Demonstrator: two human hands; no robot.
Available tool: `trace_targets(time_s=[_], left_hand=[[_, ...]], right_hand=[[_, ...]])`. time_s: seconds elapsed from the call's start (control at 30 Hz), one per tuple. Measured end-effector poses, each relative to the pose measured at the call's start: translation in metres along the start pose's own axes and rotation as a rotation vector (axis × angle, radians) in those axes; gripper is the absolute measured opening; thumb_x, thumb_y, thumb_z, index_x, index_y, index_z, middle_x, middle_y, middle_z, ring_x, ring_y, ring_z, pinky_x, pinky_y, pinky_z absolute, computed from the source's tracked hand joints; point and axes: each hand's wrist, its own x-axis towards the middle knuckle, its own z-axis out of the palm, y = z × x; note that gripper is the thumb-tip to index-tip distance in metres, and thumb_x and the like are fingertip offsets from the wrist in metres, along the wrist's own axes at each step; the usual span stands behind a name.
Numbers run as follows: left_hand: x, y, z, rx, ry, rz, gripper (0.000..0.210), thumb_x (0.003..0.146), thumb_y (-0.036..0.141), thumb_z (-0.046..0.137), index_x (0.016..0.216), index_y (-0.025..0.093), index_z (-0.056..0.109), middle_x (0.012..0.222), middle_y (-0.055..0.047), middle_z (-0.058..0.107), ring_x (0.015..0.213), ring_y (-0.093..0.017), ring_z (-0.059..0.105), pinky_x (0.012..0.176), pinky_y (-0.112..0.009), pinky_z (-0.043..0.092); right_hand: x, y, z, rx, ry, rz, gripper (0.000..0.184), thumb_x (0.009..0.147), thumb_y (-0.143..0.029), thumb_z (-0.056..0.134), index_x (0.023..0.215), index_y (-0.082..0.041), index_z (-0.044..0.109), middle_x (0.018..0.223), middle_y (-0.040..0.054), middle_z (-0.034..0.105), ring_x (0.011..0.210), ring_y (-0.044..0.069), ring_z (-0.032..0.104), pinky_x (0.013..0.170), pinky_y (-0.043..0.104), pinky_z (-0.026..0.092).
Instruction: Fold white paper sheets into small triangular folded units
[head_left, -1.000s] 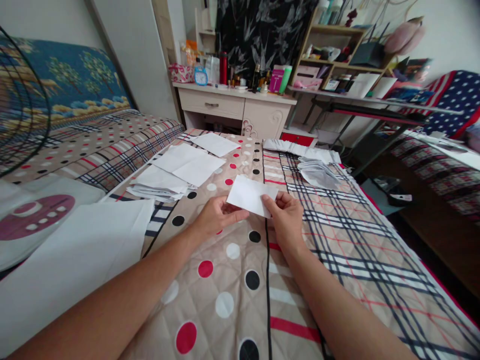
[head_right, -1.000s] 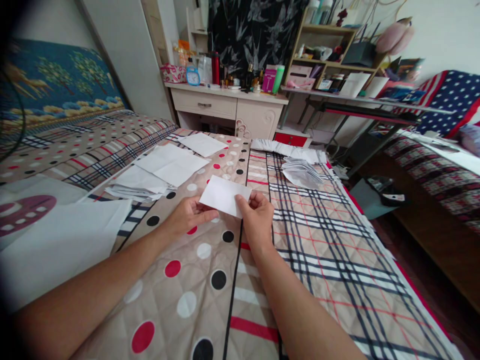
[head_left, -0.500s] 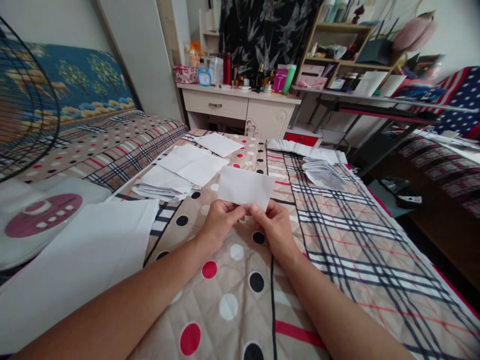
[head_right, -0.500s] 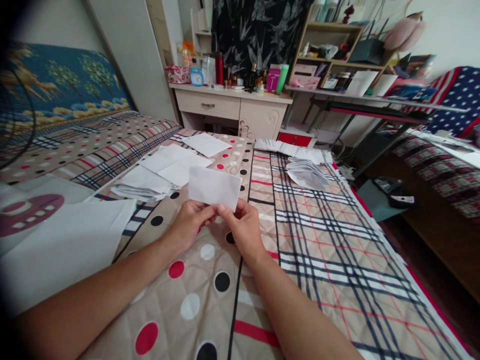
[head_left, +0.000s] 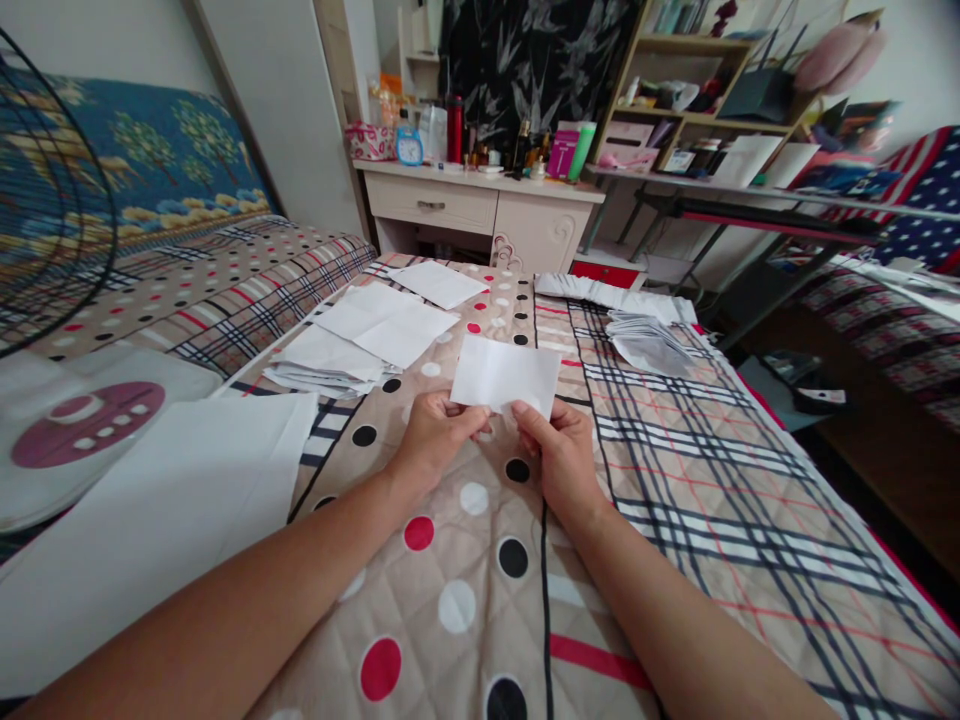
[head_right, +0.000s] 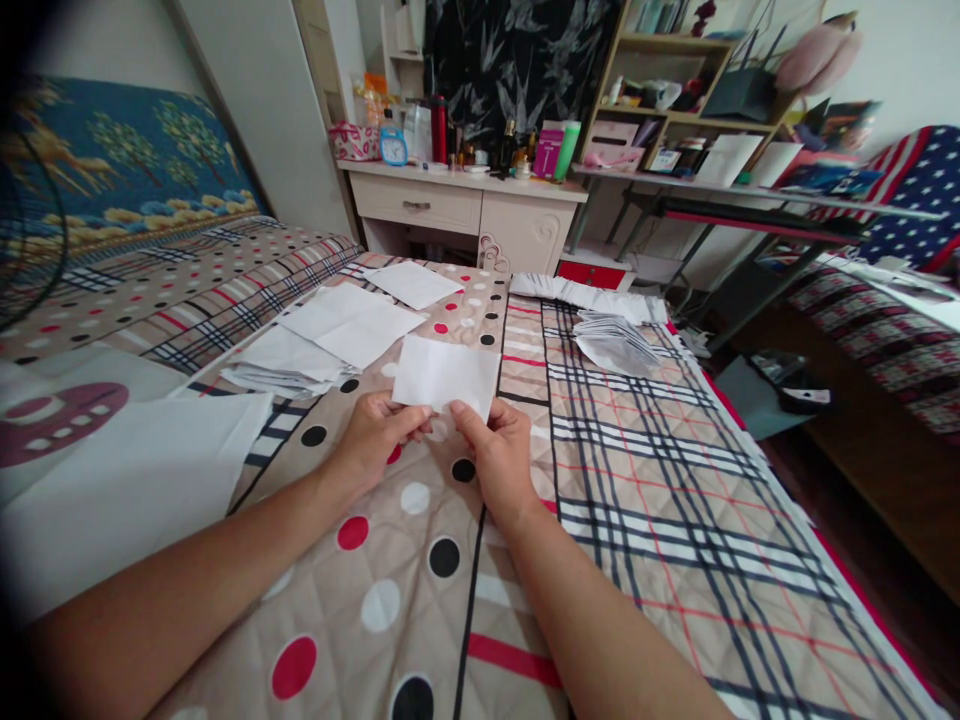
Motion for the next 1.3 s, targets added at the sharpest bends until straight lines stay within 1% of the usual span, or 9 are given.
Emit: trace_targets(time_s=[0.27, 0.47, 0.53, 0.67, 0.73, 0.83, 1.07, 1.17, 1.3], left_hand=[[0.011, -0.001, -0.015, 0.079, 0.004, 0.069, 0.014, 0.063, 0.026, 0.066, 0.055, 0.014, 0.066, 0.053, -0.001, 0.063, 0.046, -0.009, 0.051, 0.046, -0.020, 0.037], [0.027, -0.006, -0.034, -0.036, 0.221, 0.073, 0.011, 0.063, 0.025, 0.063, 0.058, 0.014, 0.061, 0.052, 0.003, 0.055, 0.047, -0.007, 0.046, 0.044, -0.018, 0.029], [0.025, -0.006, -0.032, -0.069, 0.100, 0.061, 0.016, 0.068, 0.030, 0.062, 0.064, 0.015, 0.060, 0.057, 0.002, 0.057, 0.048, -0.007, 0.046, 0.043, -0.018, 0.027], [0.013, -0.006, -0.019, -0.105, -0.262, -0.013, 0.039, 0.079, 0.053, 0.059, 0.076, 0.015, 0.063, 0.068, -0.003, 0.065, 0.051, -0.009, 0.050, 0.043, -0.020, 0.027], [0.009, -0.005, -0.014, -0.123, -0.333, -0.053, 0.041, 0.077, 0.055, 0.064, 0.074, 0.014, 0.063, 0.067, -0.003, 0.065, 0.051, -0.008, 0.050, 0.044, -0.020, 0.026], [0.006, -0.005, -0.010, -0.147, -0.313, -0.100, 0.036, 0.073, 0.048, 0.072, 0.069, 0.013, 0.064, 0.061, -0.001, 0.062, 0.048, -0.006, 0.046, 0.045, -0.020, 0.027], [0.003, -0.006, -0.008, -0.093, -0.306, -0.038, 0.033, 0.070, 0.043, 0.076, 0.063, 0.014, 0.061, 0.054, 0.002, 0.057, 0.046, -0.006, 0.043, 0.045, -0.020, 0.028], [0.003, -0.006, -0.008, -0.050, -0.297, -0.003, 0.029, 0.070, 0.040, 0.074, 0.063, 0.014, 0.064, 0.051, 0.002, 0.056, 0.045, -0.006, 0.042, 0.045, -0.021, 0.027], [0.004, -0.007, -0.008, -0.018, -0.288, 0.035, 0.025, 0.071, 0.037, 0.074, 0.065, 0.013, 0.067, 0.050, 0.001, 0.057, 0.043, -0.006, 0.041, 0.044, -0.021, 0.027]], right_hand=[[0.003, -0.004, -0.006, 0.080, 0.071, -0.044, 0.036, 0.071, -0.032, 0.075, 0.049, -0.018, 0.049, 0.044, -0.0068, 0.041, 0.044, 0.007, 0.030, 0.046, 0.026, 0.021], [0.016, -0.012, -0.019, 0.276, 0.197, -0.034, 0.039, 0.063, -0.027, 0.073, 0.046, -0.021, 0.039, 0.040, -0.0082, 0.034, 0.039, 0.006, 0.028, 0.042, 0.025, 0.024], [0.017, -0.013, -0.020, 0.292, 0.161, -0.004, 0.038, 0.063, -0.029, 0.073, 0.047, -0.021, 0.040, 0.040, -0.0083, 0.034, 0.038, 0.006, 0.028, 0.041, 0.024, 0.024], [0.013, -0.008, -0.014, 0.237, 0.050, 0.017, 0.039, 0.069, -0.031, 0.070, 0.046, -0.020, 0.041, 0.040, -0.0077, 0.035, 0.038, 0.006, 0.029, 0.043, 0.025, 0.027], [0.011, -0.005, -0.012, 0.200, 0.021, 0.018, 0.039, 0.072, -0.030, 0.070, 0.046, -0.020, 0.042, 0.040, -0.0075, 0.036, 0.039, 0.007, 0.029, 0.044, 0.025, 0.027], [0.007, -0.002, -0.010, 0.140, -0.021, 0.040, 0.039, 0.075, -0.032, 0.071, 0.048, -0.019, 0.045, 0.041, -0.0072, 0.039, 0.041, 0.007, 0.030, 0.045, 0.025, 0.027], [-0.004, -0.006, 0.007, 0.026, -0.168, 0.042, 0.027, 0.072, -0.036, 0.075, 0.063, -0.016, 0.059, 0.053, -0.0037, 0.054, 0.047, 0.008, 0.040, 0.045, 0.023, 0.028], [-0.005, -0.004, 0.010, 0.079, -0.117, 0.046, 0.027, 0.072, -0.032, 0.074, 0.058, -0.017, 0.056, 0.050, -0.0051, 0.050, 0.044, 0.008, 0.038, 0.044, 0.023, 0.028], [-0.001, -0.001, 0.004, 0.153, 0.045, 0.075, 0.030, 0.068, -0.027, 0.072, 0.048, -0.017, 0.053, 0.044, -0.0046, 0.048, 0.039, 0.007, 0.037, 0.040, 0.023, 0.026]])
